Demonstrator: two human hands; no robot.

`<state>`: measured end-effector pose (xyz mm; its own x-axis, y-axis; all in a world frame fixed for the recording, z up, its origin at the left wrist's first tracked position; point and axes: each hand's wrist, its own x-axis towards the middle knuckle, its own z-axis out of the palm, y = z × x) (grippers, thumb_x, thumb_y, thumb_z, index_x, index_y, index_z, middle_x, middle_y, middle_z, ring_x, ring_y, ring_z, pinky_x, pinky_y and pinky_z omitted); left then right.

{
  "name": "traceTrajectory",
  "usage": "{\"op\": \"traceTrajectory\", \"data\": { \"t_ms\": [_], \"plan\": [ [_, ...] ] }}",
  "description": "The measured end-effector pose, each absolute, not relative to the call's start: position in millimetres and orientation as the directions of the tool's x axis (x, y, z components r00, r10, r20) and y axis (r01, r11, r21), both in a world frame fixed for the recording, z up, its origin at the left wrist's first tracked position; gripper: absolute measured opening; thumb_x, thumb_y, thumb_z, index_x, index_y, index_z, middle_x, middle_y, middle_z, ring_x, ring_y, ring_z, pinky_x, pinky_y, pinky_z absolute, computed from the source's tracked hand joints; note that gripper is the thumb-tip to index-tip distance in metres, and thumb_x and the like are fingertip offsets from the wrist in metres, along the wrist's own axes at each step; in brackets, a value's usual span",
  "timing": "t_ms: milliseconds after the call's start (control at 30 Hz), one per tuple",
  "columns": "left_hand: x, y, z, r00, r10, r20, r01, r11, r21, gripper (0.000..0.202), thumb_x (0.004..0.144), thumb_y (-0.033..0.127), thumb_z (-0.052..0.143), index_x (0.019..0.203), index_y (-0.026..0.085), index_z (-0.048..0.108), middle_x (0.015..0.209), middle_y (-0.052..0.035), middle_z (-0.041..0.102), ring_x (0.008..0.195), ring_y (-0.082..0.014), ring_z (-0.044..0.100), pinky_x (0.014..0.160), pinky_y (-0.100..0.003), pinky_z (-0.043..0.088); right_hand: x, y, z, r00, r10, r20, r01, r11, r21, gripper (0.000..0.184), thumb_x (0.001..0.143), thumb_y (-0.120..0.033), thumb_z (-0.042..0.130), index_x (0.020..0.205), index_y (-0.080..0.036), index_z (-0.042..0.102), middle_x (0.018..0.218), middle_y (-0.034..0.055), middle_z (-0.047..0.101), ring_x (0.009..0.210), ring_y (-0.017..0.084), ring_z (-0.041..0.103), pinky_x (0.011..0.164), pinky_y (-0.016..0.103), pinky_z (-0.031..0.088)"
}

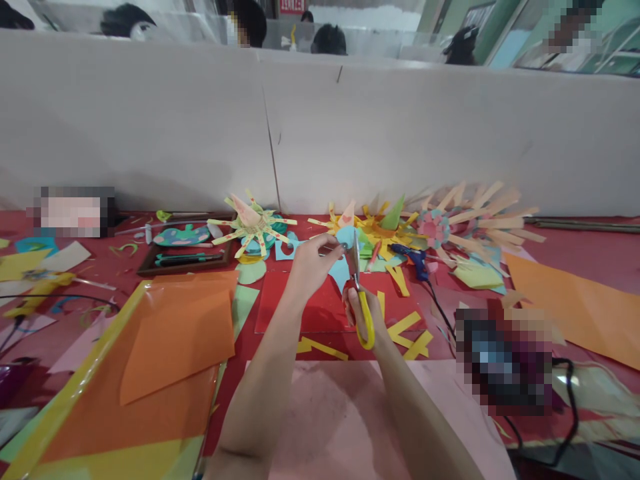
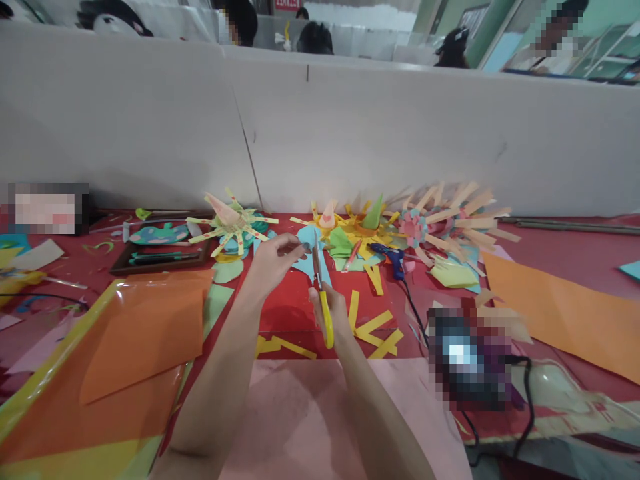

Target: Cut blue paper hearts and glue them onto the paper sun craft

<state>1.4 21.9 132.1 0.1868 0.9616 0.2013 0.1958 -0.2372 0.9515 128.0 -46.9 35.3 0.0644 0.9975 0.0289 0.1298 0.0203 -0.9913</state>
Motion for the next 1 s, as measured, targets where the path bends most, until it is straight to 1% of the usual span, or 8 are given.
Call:
{"op": "traceTrajectory", "data": {
  "t_ms": [133,267,500,667,833,933,1000],
  "plan": [
    [2.2,23.1,132.0,0.170,0.964,0.207,0.153,-0.233,0.960,0.007,0.073,0.024,0.057,0.072,0.017,0.058,0.072,-0.0022,0.066,0.071,-0.0151,0.063,0.072,-0.028,0.048,128.6,-46.7,32.1,0.060,0.997,0.052,0.150,0.043,-0.988,0.041,0.085,-0.057,0.044,0.068,-0.019,0.044,0.049,-0.0070,0.037,0.037,0.006,0.035,0.037,0.020,0.027],
    [2.6,23.2,131.2,0.168,0.962,0.214,0.140,-0.238,0.961,0.009,0.073,0.026,0.057,0.072,0.017,0.058,0.072,-0.0022,0.066,0.072,-0.0155,0.063,0.072,-0.028,0.048,128.2,-46.3,29.0,0.058,0.997,0.054,0.128,0.047,-0.991,0.041,0.085,-0.057,0.045,0.068,-0.020,0.043,0.049,-0.0072,0.037,0.037,0.006,0.035,0.037,0.020,0.027],
    [1.2,20.4,132.3,0.203,0.951,0.234,0.155,-0.267,0.951,0.009,0.076,0.026,0.054,0.074,0.018,0.056,0.073,-0.0007,0.064,0.072,-0.0137,0.062,0.072,-0.026,0.046,127.1,-46.3,32.1,0.056,0.998,0.041,0.108,0.034,-0.994,0.043,0.083,-0.060,0.045,0.070,-0.020,0.043,0.047,-0.0074,0.038,0.035,0.006,0.038,0.035,0.019,0.028],
    [0.6,21.2,130.5,0.219,0.946,0.239,0.159,-0.276,0.948,0.009,0.075,0.026,0.055,0.072,0.018,0.056,0.072,-0.0006,0.063,0.074,-0.0138,0.061,0.072,-0.026,0.046,127.3,-46.9,33.9,0.051,0.997,0.055,0.080,0.051,-0.995,0.041,0.083,-0.060,0.045,0.072,-0.021,0.042,0.046,-0.0080,0.038,0.035,0.006,0.035,0.035,0.019,0.028],
    [0.9,22.5,129.3,0.233,0.942,0.242,0.166,-0.284,0.944,0.010,0.073,0.027,0.055,0.070,0.017,0.056,0.073,-0.0010,0.064,0.075,-0.0143,0.061,0.073,-0.027,0.047,126.4,-46.8,33.7,0.040,0.998,0.053,0.065,0.050,-0.997,0.039,0.084,-0.058,0.045,0.075,-0.021,0.045,0.047,-0.0073,0.040,0.037,0.008,0.038,0.037,0.020,0.031],
    [1.3,22.1,129.9,0.235,0.942,0.238,0.159,-0.279,0.947,0.010,0.073,0.027,0.055,0.070,0.017,0.056,0.073,-0.0012,0.064,0.074,-0.0144,0.061,0.073,-0.027,0.047,126.7,-46.3,32.1,0.033,0.999,0.041,0.059,0.039,-0.997,0.040,0.084,-0.060,0.042,0.079,-0.020,0.048,0.047,-0.0073,0.040,0.037,0.008,0.038,0.037,0.020,0.032],
    [1.6,21.3,130.8,0.238,0.944,0.230,0.171,-0.273,0.947,0.011,0.073,0.027,0.055,0.070,0.017,0.056,0.074,-0.0015,0.065,0.075,-0.0147,0.061,0.073,-0.027,0.048,127.4,-46.0,31.7,0.039,0.998,0.057,0.071,0.054,-0.996,0.041,0.084,-0.060,0.042,0.081,-0.020,0.049,0.049,-0.0067,0.041,0.039,0.008,0.040,0.038,0.020,0.033]
  ]
}}
